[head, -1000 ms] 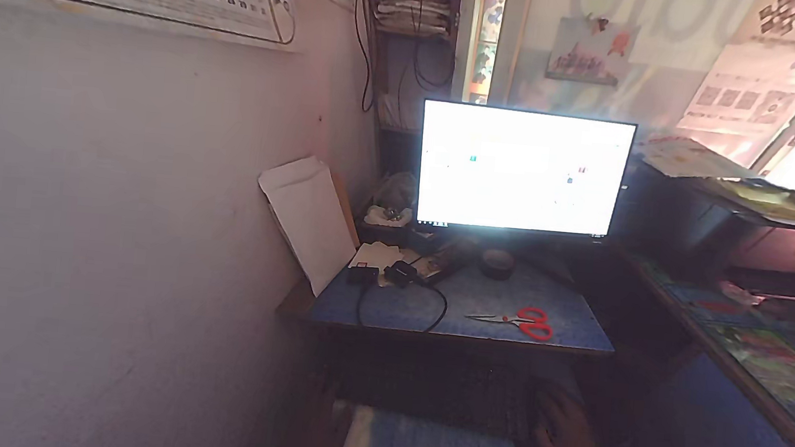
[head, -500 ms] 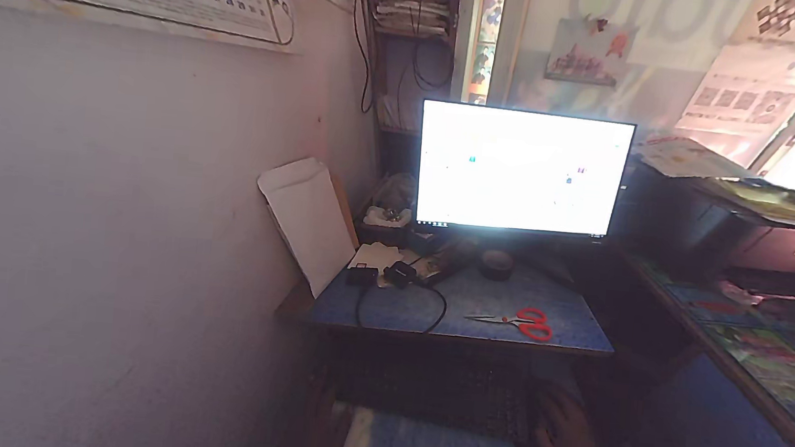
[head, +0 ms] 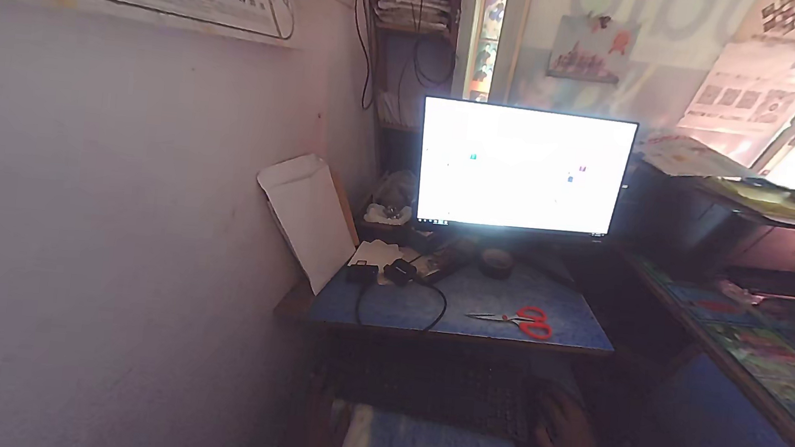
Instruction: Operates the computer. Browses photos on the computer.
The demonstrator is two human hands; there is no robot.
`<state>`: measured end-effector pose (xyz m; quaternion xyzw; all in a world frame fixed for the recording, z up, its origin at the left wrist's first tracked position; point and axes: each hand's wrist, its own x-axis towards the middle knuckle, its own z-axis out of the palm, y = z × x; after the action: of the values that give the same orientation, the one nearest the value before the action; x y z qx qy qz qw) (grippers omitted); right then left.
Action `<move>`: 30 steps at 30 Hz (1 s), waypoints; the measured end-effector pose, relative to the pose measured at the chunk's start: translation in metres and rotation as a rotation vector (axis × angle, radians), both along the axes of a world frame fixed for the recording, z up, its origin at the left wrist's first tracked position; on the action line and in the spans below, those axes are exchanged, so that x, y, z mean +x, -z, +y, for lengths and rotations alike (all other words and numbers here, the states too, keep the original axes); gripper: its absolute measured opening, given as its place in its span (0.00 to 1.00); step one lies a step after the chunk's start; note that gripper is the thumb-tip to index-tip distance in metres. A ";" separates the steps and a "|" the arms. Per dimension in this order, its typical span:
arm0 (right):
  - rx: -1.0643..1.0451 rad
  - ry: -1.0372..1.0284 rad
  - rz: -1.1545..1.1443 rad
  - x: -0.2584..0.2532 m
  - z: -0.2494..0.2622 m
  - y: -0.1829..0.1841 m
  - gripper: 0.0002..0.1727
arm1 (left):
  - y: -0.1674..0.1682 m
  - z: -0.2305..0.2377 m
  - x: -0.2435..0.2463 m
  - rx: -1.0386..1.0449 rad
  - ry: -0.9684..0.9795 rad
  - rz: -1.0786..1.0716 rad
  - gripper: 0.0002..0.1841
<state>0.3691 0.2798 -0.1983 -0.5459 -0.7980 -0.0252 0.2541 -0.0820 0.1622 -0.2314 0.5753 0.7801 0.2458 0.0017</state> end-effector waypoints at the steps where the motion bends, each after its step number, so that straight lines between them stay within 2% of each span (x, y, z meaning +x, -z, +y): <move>1: -0.002 -0.003 0.000 0.000 0.000 0.000 0.26 | 0.000 0.000 0.000 0.000 0.000 -0.006 0.35; 16: 0.036 -0.026 0.004 -0.001 0.001 0.000 0.26 | 0.007 0.002 -0.001 0.038 0.002 -0.020 0.35; 22: -0.032 -0.007 0.003 -0.002 0.000 -0.004 0.26 | 0.015 0.005 -0.006 0.080 0.018 -0.001 0.36; 26: -0.020 -0.001 0.011 -0.003 0.001 -0.006 0.26 | 0.002 0.008 -0.004 0.034 0.015 -0.020 0.35; 30: -0.001 0.006 0.015 -0.001 0.004 -0.004 0.27 | -0.030 0.007 0.007 -0.025 0.001 -0.038 0.37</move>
<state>0.3677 0.2835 -0.1939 -0.5486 -0.7945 -0.0215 0.2595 -0.0752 0.1690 -0.2019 0.5710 0.7826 0.2468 0.0240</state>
